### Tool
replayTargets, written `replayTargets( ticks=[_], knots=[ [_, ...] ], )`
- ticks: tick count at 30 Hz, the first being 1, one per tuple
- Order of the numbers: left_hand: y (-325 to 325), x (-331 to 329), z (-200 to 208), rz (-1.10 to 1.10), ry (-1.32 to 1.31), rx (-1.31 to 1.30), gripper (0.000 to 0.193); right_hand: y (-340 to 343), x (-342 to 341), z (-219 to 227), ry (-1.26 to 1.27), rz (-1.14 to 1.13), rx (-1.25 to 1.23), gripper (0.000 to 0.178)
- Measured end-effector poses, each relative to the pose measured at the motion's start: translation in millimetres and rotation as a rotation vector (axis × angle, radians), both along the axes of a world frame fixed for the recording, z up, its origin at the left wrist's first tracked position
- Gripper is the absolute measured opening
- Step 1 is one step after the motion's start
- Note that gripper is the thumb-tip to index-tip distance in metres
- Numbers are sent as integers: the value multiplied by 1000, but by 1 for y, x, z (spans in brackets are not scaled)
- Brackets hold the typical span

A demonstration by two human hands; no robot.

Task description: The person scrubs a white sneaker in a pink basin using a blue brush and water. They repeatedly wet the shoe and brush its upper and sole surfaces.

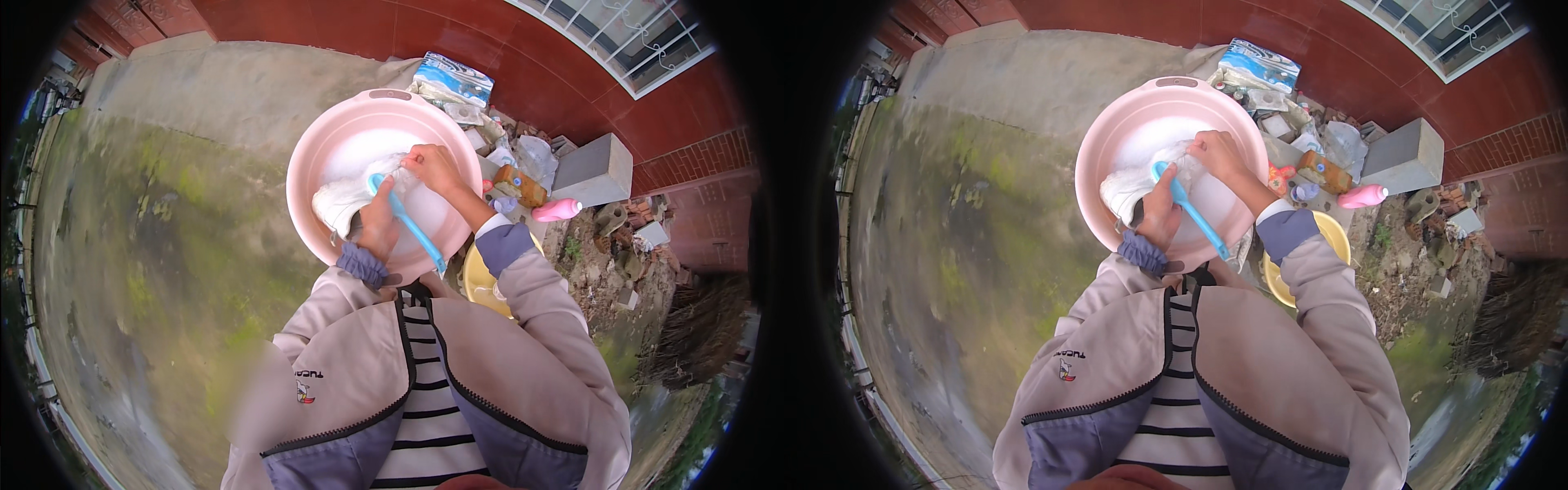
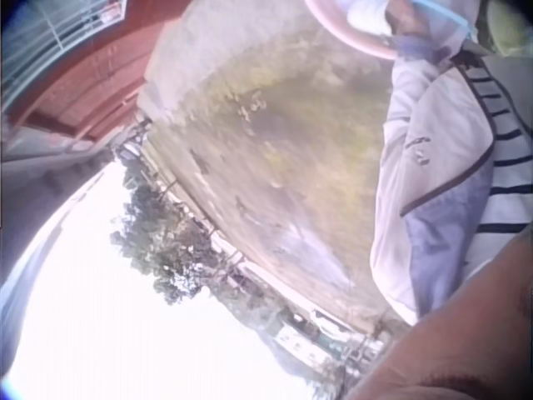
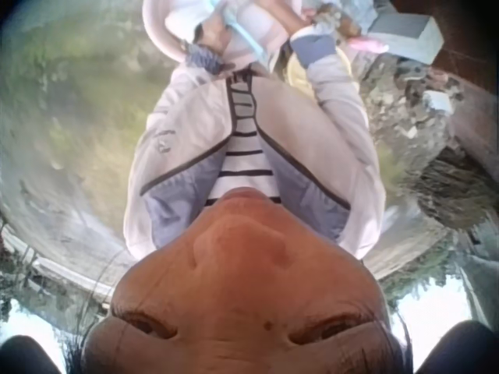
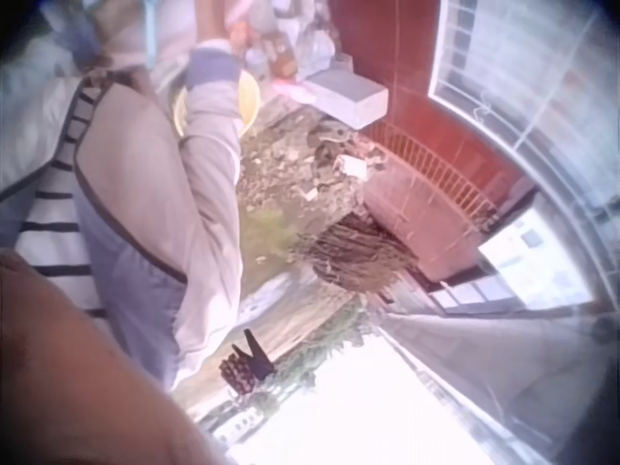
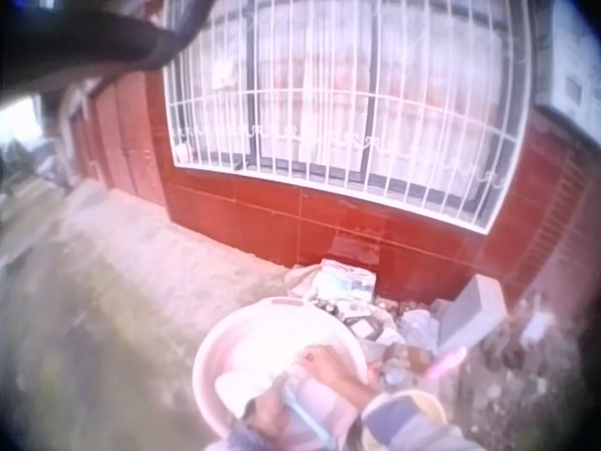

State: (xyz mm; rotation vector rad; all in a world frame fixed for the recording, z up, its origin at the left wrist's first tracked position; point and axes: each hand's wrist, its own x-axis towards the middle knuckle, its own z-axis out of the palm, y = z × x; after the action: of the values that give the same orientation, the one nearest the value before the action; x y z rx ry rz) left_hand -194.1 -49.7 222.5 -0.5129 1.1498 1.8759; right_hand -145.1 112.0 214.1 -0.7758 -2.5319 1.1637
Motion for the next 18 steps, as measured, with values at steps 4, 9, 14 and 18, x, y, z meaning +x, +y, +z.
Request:
replayTargets(
  ticks=[4,9,14,18],
  knots=[
    [0,-5,-4,-41,21,-26,40,6,3,-4,-7,-80,-11,21],
    [-1,-2,-1,-42,41,-28,42,-3,-1,-3,8,-48,-16,23],
    [-1,-5,0,-49,18,-48,41,10,-1,-14,-30,-94,-44,25],
    [0,-3,-7,-36,56,-11,41,-4,-7,6,-47,-59,-133,25]
  ],
)
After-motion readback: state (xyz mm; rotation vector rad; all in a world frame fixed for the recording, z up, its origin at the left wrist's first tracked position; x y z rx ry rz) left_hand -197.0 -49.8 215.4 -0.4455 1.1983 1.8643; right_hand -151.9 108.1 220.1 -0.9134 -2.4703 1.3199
